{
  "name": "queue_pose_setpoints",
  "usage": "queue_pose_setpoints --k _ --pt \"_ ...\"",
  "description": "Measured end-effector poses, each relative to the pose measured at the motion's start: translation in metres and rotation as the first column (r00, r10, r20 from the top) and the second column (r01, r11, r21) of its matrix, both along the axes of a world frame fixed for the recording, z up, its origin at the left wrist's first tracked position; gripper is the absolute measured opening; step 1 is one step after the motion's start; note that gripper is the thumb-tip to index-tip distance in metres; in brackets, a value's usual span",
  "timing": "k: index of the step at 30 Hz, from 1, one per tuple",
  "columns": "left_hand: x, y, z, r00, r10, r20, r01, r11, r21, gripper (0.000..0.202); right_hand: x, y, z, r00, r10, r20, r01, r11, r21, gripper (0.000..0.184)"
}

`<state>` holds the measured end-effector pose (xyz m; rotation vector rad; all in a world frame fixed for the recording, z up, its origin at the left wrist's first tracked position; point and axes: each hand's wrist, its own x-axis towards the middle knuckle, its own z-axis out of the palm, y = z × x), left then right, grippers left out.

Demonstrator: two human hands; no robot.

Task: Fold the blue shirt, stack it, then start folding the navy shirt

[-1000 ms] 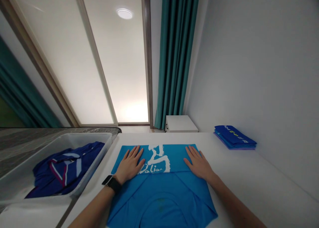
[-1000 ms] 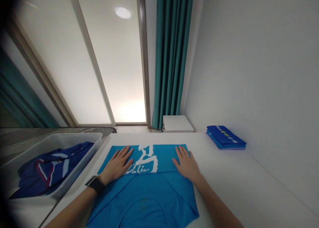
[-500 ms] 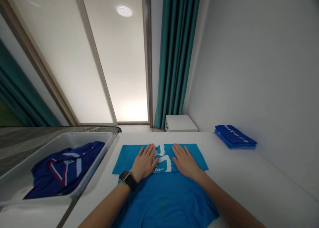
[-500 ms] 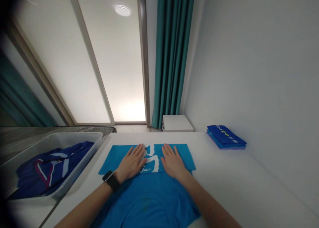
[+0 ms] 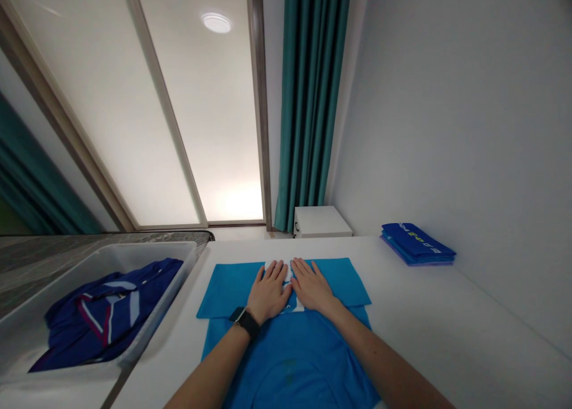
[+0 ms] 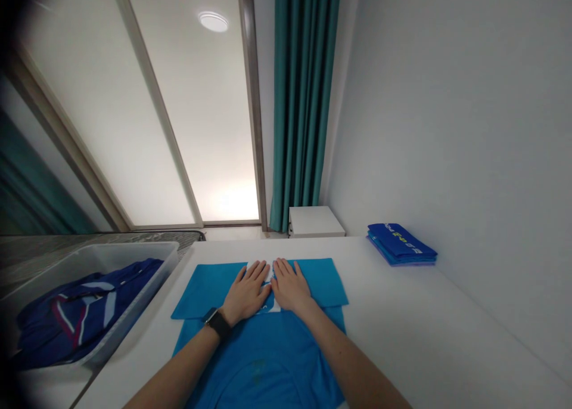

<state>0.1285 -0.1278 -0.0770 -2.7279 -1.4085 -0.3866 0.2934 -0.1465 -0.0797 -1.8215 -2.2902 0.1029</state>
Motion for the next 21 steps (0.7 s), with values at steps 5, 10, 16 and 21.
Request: queue_pose_setpoints --k 5,10,16,21 --pt "-0.001 0.002 0.001 0.998 0.059 0.024 -0.059 0.998 0.005 0.054 0.013 0.002 -0.001 0.999 -0.047 0.008 0.047 0.998 -0.029 0.058" --pt "-0.011 0.006 0.004 0.994 0.105 -0.015 -0.106 0.993 -0.043 0.057 0.039 -0.001 -0.001 0.995 -0.097 0.038 0.100 0.993 -0.061 0.062" --pt "-0.020 0.010 0.002 0.987 0.152 -0.050 -0.154 0.987 -0.043 0.059 0.063 -0.005 -0.001 0.973 -0.211 0.097 0.220 0.972 -0.088 0.066" --pt "-0.020 0.012 -0.002 0.987 0.152 -0.055 -0.155 0.987 -0.046 0.060 0.076 -0.006 -0.006 0.950 -0.278 0.143 0.290 0.954 -0.070 0.065"
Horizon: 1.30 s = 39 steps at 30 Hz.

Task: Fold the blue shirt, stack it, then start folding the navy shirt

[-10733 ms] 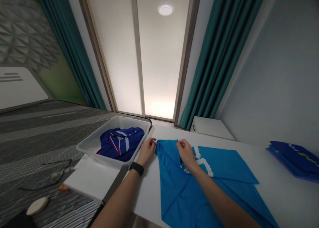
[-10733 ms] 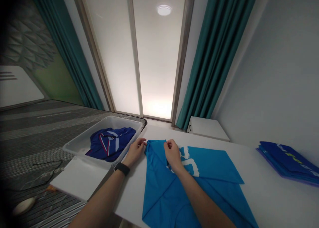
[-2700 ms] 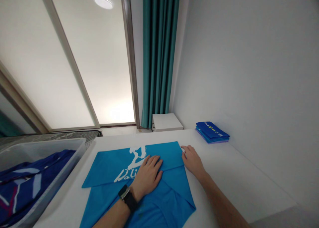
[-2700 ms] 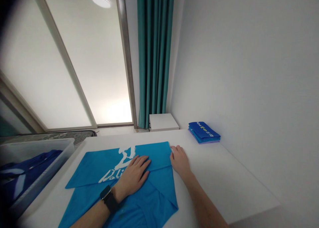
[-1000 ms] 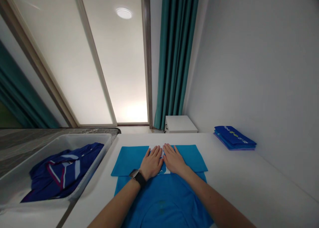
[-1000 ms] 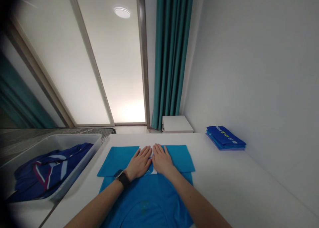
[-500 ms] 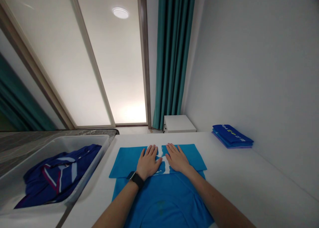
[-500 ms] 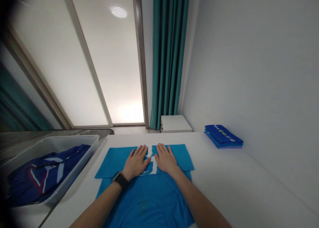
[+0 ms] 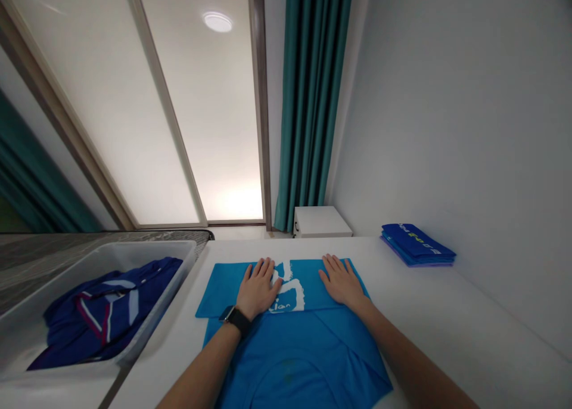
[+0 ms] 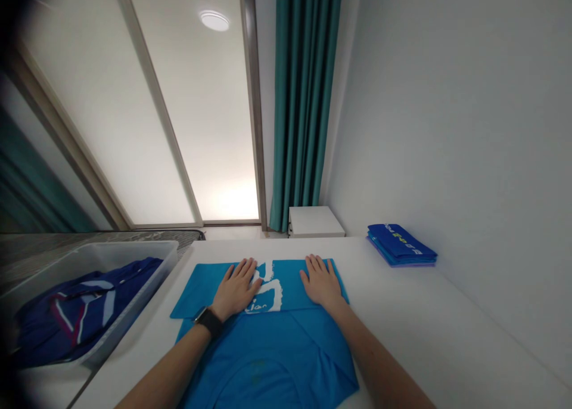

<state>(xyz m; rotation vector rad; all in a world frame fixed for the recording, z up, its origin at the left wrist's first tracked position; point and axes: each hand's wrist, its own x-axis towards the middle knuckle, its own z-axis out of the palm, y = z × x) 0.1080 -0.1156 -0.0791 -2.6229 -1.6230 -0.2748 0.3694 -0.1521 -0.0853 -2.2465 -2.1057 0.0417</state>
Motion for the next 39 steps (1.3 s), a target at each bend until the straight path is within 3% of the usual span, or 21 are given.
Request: queue_pose_setpoints --k 10,19,27,32,39 --pt "-0.001 0.000 0.001 1.000 0.007 0.004 -0.007 0.999 -0.036 0.062 0.008 -0.001 -0.008 0.988 -0.138 0.067 0.134 0.989 0.066 0.063" --pt "-0.003 -0.004 0.007 1.000 0.010 0.001 -0.010 1.000 -0.011 0.058 0.017 -0.004 -0.010 0.985 -0.166 0.051 0.164 0.986 0.039 0.062" --pt "-0.055 -0.009 0.010 0.995 0.052 -0.080 -0.049 0.998 0.041 0.055 0.016 -0.003 -0.009 0.980 -0.175 0.090 0.175 0.985 0.004 0.062" --pt "-0.089 0.008 0.022 0.986 0.092 -0.141 -0.099 0.994 -0.043 0.052 0.015 -0.002 -0.007 0.980 -0.183 0.081 0.184 0.983 -0.015 0.062" --pt "-0.102 0.057 0.056 0.982 -0.127 -0.142 0.087 0.962 -0.259 0.054 0.019 -0.003 -0.011 0.984 -0.165 0.072 0.162 0.986 0.039 0.062"
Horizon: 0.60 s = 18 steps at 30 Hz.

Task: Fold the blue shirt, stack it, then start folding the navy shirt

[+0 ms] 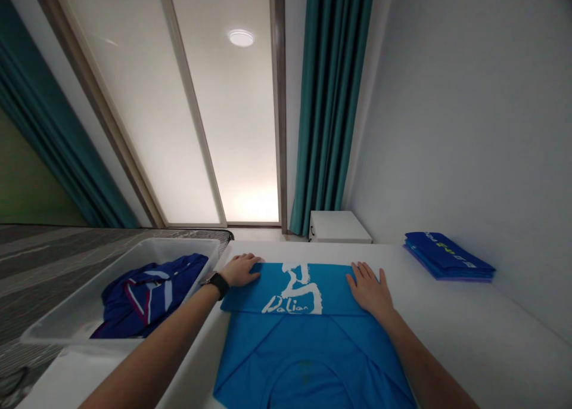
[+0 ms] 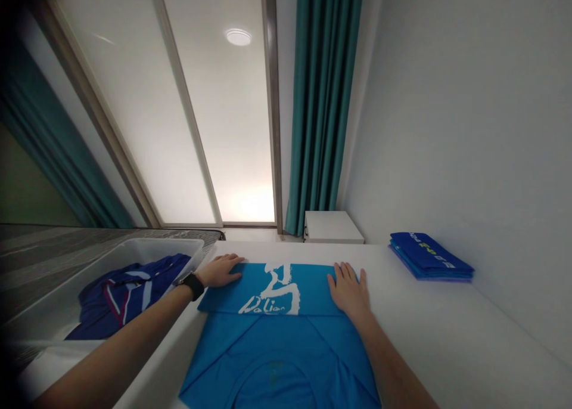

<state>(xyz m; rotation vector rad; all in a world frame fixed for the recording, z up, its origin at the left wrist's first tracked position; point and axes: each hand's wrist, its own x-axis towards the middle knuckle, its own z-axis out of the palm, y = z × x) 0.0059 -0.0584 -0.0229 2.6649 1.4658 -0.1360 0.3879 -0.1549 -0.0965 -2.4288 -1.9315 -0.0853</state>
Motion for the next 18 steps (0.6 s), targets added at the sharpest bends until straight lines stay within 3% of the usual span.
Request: queue_pose_setpoints --k 5,10,14,18 --pt "0.002 0.030 0.013 0.998 -0.066 -0.004 0.065 0.991 -0.120 0.055 0.003 0.000 -0.001 0.998 0.065 0.027 -0.067 0.994 0.087 0.060" --pt "0.005 0.043 0.016 0.997 -0.072 -0.007 0.069 0.975 -0.213 0.047 0.009 0.002 0.000 0.981 0.189 0.032 -0.192 0.972 0.136 0.052" --pt "0.009 0.045 0.018 0.997 -0.075 0.007 0.074 0.963 -0.258 0.038 0.021 0.007 0.003 0.966 0.254 -0.035 -0.249 0.961 0.118 0.050" --pt "0.014 0.048 0.020 0.998 -0.055 0.013 0.057 0.946 -0.320 0.037 0.032 0.019 0.022 0.936 0.327 -0.129 -0.326 0.945 0.028 0.047"
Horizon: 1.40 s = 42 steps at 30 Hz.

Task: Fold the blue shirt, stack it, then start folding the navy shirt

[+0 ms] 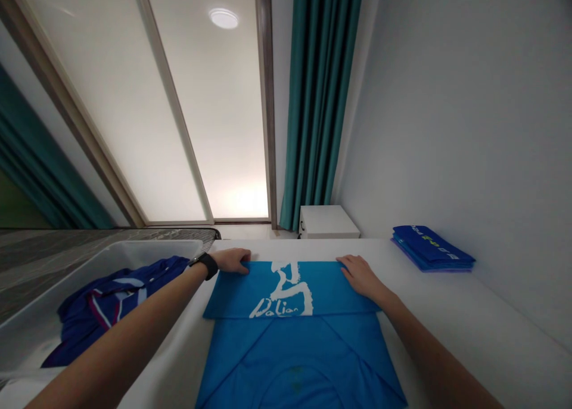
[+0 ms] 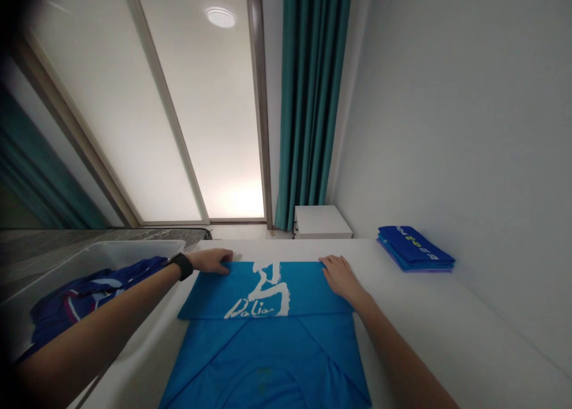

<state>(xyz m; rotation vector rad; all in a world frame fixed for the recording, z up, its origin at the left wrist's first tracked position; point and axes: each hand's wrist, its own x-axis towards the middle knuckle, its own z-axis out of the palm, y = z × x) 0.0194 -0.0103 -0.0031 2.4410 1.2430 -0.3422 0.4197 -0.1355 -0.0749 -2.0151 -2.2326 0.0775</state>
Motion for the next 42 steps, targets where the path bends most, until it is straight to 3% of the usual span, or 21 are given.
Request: queue_pose_setpoints --k 4,7,13,19,24,31,38,42 --pt "0.002 0.003 0.003 1.000 0.026 -0.010 -0.027 0.997 -0.073 0.049 0.008 0.019 0.029 0.997 0.067 -0.050 -0.075 0.980 -0.186 0.046" --pt "0.002 0.004 0.007 1.000 0.016 -0.021 -0.019 0.993 -0.115 0.043 0.014 0.035 0.044 0.993 0.095 -0.075 -0.113 0.948 -0.298 0.041" --pt "-0.007 0.008 0.009 0.999 -0.005 -0.048 -0.002 0.990 -0.143 0.029 0.027 0.062 0.050 0.983 0.113 -0.146 -0.170 0.862 -0.477 0.038" --pt "-0.022 0.013 0.007 0.998 -0.004 -0.055 -0.004 0.990 -0.139 0.025 0.034 0.068 0.050 0.971 0.134 -0.198 -0.225 0.790 -0.570 0.029" --pt "-0.032 0.014 0.004 0.999 0.000 -0.043 -0.004 0.997 -0.080 0.020 0.039 0.066 0.050 0.968 0.152 -0.201 -0.238 0.811 -0.534 0.025" --pt "-0.035 0.025 0.004 1.000 0.022 0.002 -0.022 0.991 0.129 0.020 0.043 0.072 0.059 0.981 0.114 -0.155 -0.171 0.888 -0.427 0.017" --pt "-0.028 0.034 0.004 0.992 0.100 0.075 -0.121 0.924 0.363 0.027 0.044 0.081 0.067 0.998 0.011 -0.055 -0.022 0.979 -0.204 0.018" --pt "-0.028 0.033 0.015 0.987 0.109 0.116 -0.148 0.892 0.427 0.028 0.042 0.081 0.079 0.998 -0.064 -0.005 0.064 0.995 -0.079 0.022"
